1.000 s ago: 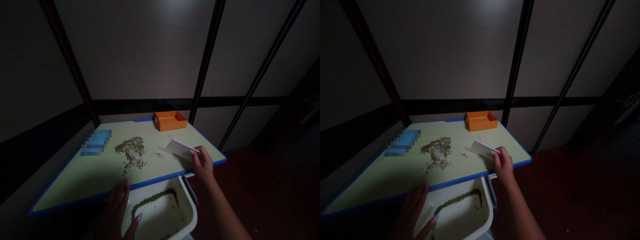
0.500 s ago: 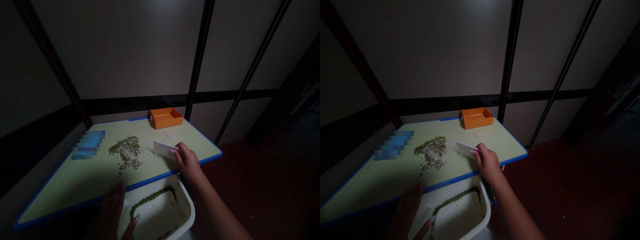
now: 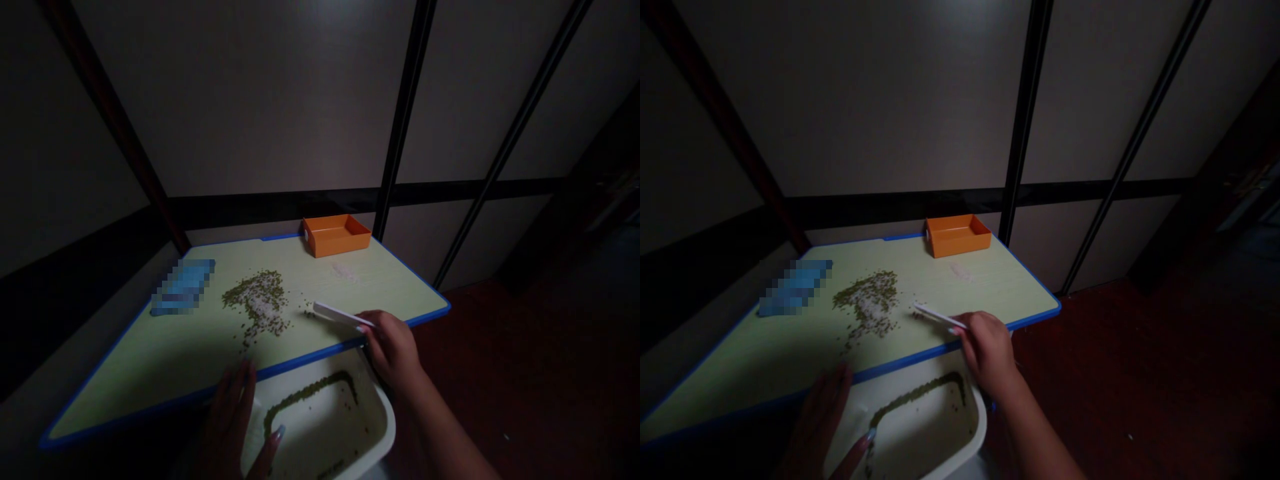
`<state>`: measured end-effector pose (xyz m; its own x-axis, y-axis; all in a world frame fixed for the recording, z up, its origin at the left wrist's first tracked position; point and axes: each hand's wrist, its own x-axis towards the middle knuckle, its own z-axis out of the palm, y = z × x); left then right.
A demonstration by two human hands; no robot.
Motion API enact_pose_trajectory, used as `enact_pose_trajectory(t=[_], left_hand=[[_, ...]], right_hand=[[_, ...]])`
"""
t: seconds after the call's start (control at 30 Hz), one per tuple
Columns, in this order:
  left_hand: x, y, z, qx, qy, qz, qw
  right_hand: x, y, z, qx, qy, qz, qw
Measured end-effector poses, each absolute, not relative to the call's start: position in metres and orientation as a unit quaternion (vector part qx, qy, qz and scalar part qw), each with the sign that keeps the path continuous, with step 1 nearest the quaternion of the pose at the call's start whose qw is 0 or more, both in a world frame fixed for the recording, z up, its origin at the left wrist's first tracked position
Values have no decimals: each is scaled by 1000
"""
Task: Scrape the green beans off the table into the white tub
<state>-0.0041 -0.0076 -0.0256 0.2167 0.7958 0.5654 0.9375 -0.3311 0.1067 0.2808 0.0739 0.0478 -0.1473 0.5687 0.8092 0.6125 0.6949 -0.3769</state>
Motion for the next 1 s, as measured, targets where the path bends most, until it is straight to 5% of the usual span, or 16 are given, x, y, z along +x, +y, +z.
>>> enact_pose_trajectory(t=[0.3, 1.0], left_hand=[[-3, -4, -29, -762, -569, -291, 104], [-6, -5, -30, -767, -563, -297, 85]], right_hand=[[280, 53, 45, -285, -820, -91, 489], [275, 50, 36, -344, -805, -199, 440]])
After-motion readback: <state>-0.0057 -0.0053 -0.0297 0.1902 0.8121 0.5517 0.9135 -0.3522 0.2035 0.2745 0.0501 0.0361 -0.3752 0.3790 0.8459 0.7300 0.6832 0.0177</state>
